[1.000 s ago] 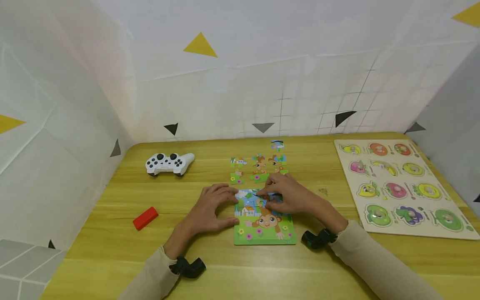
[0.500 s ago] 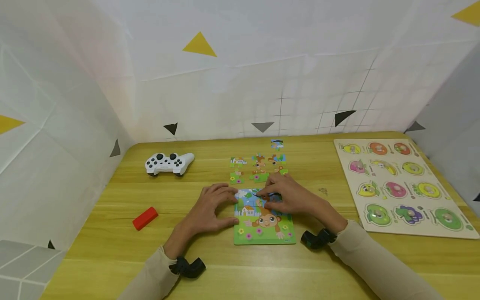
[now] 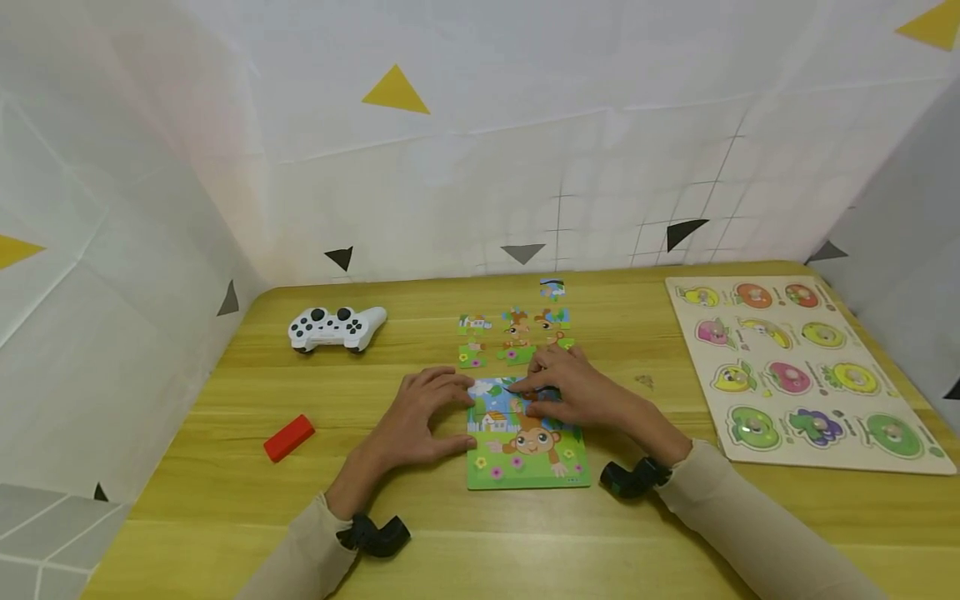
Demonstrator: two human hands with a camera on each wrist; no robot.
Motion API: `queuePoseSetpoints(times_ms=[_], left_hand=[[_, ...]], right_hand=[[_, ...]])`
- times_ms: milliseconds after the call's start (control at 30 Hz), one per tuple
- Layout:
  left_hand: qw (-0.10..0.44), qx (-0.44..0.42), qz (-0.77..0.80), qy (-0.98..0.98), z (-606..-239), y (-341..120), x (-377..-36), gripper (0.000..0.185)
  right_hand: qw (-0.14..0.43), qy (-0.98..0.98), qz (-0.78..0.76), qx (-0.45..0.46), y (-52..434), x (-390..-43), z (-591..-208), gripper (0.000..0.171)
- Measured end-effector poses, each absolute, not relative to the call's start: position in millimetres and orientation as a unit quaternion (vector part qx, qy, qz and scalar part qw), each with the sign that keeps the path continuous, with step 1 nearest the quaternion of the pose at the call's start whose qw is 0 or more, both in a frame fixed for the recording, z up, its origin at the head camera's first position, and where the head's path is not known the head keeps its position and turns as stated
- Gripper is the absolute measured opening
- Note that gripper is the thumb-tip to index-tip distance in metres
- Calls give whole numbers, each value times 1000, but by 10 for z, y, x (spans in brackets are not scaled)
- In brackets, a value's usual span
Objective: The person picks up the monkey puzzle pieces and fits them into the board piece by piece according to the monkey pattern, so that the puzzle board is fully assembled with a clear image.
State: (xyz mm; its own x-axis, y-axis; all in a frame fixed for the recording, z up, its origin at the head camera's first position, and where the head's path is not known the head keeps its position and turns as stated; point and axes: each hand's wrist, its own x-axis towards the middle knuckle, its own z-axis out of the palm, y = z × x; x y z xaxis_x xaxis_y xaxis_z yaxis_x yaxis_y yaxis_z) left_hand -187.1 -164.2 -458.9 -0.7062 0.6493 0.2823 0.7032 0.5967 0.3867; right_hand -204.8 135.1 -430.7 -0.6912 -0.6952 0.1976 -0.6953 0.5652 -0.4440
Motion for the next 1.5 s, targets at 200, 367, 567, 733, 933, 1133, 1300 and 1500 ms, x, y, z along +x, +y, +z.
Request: queuePoseSetpoints(times_ms=[200, 367, 567, 733, 933, 1133, 1300, 1500], left_hand=[[55, -377, -240, -893, -4588, -1647, -1870, 45], [54, -378, -243, -892, -4591, -1647, -1866, 45], [54, -378, -242, -892, -4600, -1646, -1869, 45], [50, -376, -244, -893, -4601, -1649, -1870, 45], [52, -379, -243, -891, -4600, -1650, -1875, 45], [52, -379, -245, -891, -4601, -1653, -1866, 46], [50, -378, -247, -891, -4594, -1656, -1860, 46], [47, -376, -246, -892, -4588, -1650, -1857, 47]], right_hand=[[-3, -884, 251, 394, 1355, -2060, -4315, 34], [-14, -881, 269, 389, 1363, -2062, -4327, 34], [-10, -876, 292, 383, 1373, -2064, -4327, 32], [8, -873, 296, 388, 1385, -2075, -4323, 30], [24, -866, 312, 390, 1410, -2097, -4333, 25], [45, -863, 322, 386, 1442, -2161, -4352, 19], [42, -853, 365, 371, 1505, -2222, -4370, 17], [31, -849, 406, 337, 1587, -2263, -4364, 18]])
